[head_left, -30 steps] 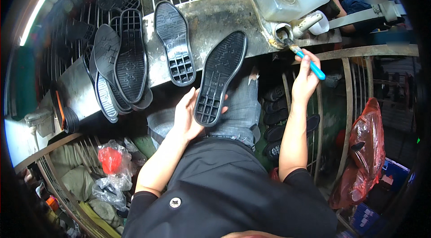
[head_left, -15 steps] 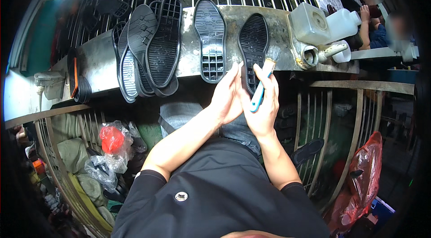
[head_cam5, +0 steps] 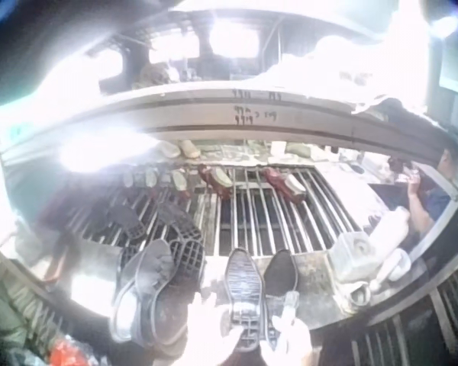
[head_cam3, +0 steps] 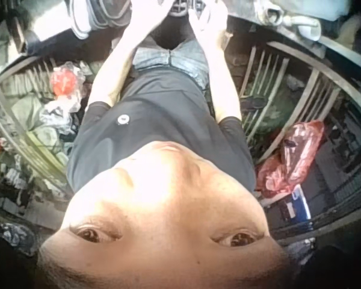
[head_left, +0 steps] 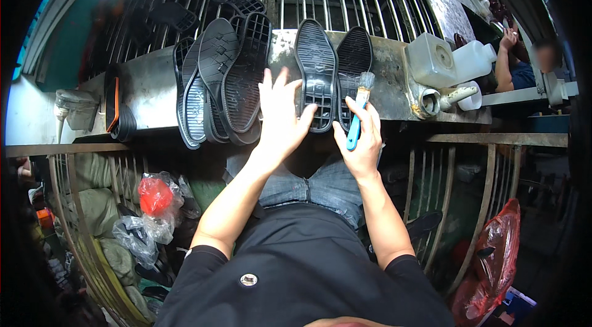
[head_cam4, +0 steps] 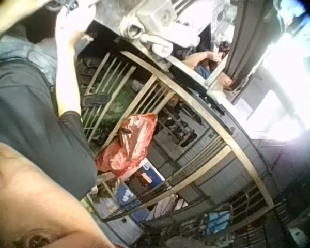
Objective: The person is applying glue to the bottom of various shoe soles using a brush.
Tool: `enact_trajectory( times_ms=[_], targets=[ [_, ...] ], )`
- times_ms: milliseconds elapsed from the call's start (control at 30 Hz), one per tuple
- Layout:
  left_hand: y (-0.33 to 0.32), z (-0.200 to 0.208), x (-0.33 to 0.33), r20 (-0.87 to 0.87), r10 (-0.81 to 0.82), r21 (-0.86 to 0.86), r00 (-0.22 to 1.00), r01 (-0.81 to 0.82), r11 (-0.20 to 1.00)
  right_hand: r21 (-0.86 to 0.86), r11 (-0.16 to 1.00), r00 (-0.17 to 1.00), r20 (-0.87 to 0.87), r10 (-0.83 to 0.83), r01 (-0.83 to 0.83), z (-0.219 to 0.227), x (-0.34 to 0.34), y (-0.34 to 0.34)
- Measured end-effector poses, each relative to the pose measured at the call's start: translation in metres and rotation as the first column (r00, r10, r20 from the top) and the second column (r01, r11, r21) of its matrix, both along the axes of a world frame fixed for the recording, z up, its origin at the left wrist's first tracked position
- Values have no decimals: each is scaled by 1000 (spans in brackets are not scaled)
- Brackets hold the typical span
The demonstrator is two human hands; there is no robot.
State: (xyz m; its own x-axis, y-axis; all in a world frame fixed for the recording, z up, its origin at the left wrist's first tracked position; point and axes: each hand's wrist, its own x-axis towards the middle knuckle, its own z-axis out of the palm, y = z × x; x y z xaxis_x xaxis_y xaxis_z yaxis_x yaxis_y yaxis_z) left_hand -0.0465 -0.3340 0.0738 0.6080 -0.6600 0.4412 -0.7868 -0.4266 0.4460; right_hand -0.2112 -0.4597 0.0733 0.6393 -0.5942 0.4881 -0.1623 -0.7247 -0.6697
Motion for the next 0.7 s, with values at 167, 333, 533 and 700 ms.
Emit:
enact_trajectory(
  times_ms=[167, 333, 533, 700],
  targets=[
    [-7, 5, 13, -717, -364, -530, 594, -127, 838, 54, 998, 998, 62, 30, -33, 1, 25, 6],
    [8, 43, 18, -704, -427, -637, 568, -239, 733, 153, 982, 991, 89, 102, -115, -4, 44, 8],
    [38, 37, -1, -531, -830, -728, -171, -410, 550, 281, 960, 965, 248, -84, 11, -2, -14, -35],
    [39, -2, -49, -368, -594, -611, -716, -295, 735, 322, 930, 910, 307, -278, 175, 14, -85, -77]
  ],
)
